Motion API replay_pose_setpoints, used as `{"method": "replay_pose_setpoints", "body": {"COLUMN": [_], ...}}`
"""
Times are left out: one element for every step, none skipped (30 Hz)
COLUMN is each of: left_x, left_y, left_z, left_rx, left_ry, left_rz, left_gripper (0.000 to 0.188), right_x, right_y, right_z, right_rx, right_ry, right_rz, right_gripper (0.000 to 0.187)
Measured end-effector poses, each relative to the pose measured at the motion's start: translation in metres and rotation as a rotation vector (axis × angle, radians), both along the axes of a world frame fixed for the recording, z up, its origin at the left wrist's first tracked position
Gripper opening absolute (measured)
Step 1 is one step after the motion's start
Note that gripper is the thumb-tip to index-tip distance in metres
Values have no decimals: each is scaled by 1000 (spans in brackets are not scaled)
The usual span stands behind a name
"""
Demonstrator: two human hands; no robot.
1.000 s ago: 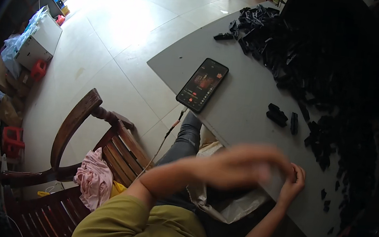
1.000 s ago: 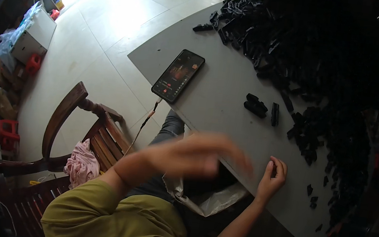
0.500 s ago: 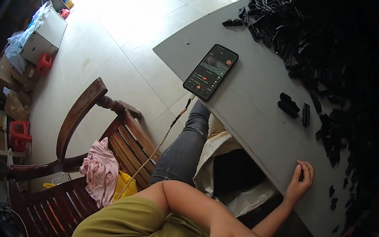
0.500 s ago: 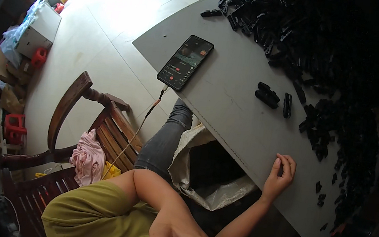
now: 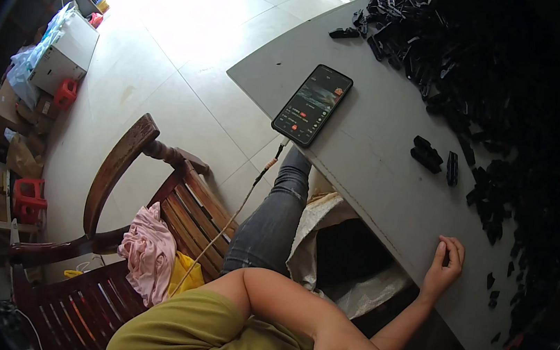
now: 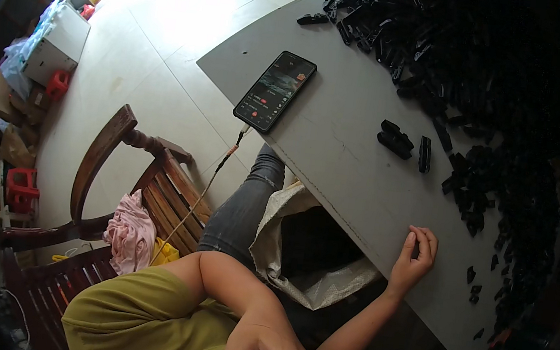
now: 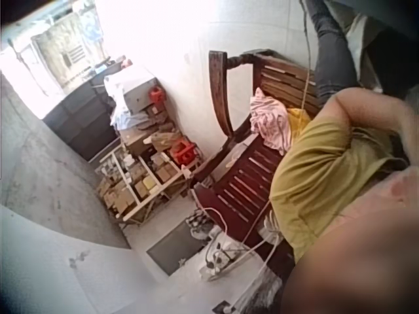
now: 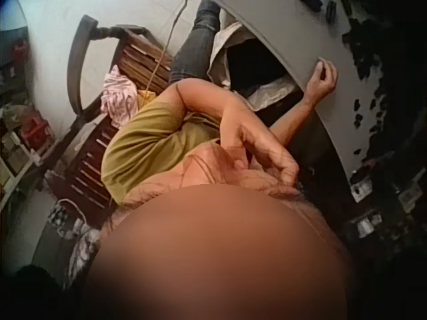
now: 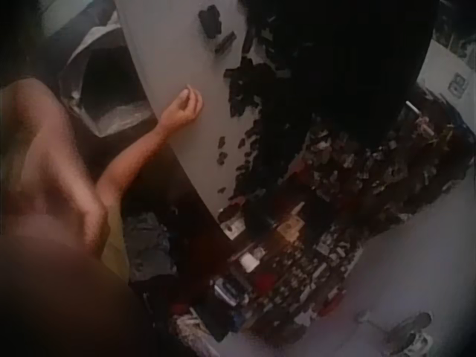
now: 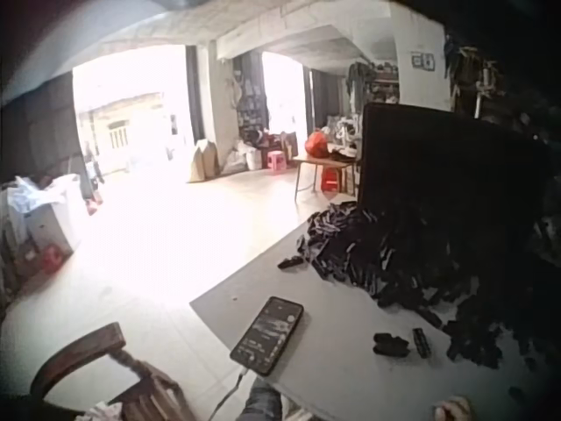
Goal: Sorting black plastic components and placing them into a white bag.
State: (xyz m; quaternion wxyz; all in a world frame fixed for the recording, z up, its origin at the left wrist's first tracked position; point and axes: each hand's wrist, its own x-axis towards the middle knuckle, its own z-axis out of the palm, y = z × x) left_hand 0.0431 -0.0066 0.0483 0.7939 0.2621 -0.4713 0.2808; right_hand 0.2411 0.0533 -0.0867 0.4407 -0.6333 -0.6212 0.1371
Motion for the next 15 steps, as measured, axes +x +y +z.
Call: {"method": "replay_pose_setpoints", "body": {"left_x": [-4,-16,-22,-17,-7,-2,-7,-24,-46,-67,-83,-95,-108,-131,-147], "left_y": [1,11,16,14,10,12,15,28,40,51,56,65,81,97,106], "left_z": [-1,11,18,10,-4,-11,-20,-18,-20,-21,-28,-49,-57,-78,-93], "left_rx": [1,53,105,107,185,256,256,298,329,311,209,209,300,396,342], "left_ry": [0,285,571,572,325,73,68,312,565,842,1122,1250,1453,1644,1877], "left_rz": [0,-252,-503,-504,-226,47,41,399,767,1023,1301,1811,2219,2440,2421], "left_gripper": [63,65,66,66,70,74,74,51,36,34,28,29,41,47,48], "right_x": [0,0,0,0,-1,0,2,4,1,0,-1,-3,1,0,-2], "right_y": [0,0,0,0,0,0,0,-1,-1,-1,0,0,-3,-4,-4], "right_z": [0,0,1,1,1,-1,-2,0,-2,1,4,5,6,8,7], "right_rx": [-4,-3,6,16,16,14,11,12,-5,-15,-11,-9,-9,-5,-2], "right_ry": [33,32,8,-16,-16,14,45,41,25,3,6,5,-4,-4,7], "right_rz": [0,-1,-5,-10,-11,-9,-8,-20,-17,-17,-25,-17,-29,-41,-37], "right_gripper": [14,14,14,14,14,14,13,13,13,13,13,12,12,12,12]}}
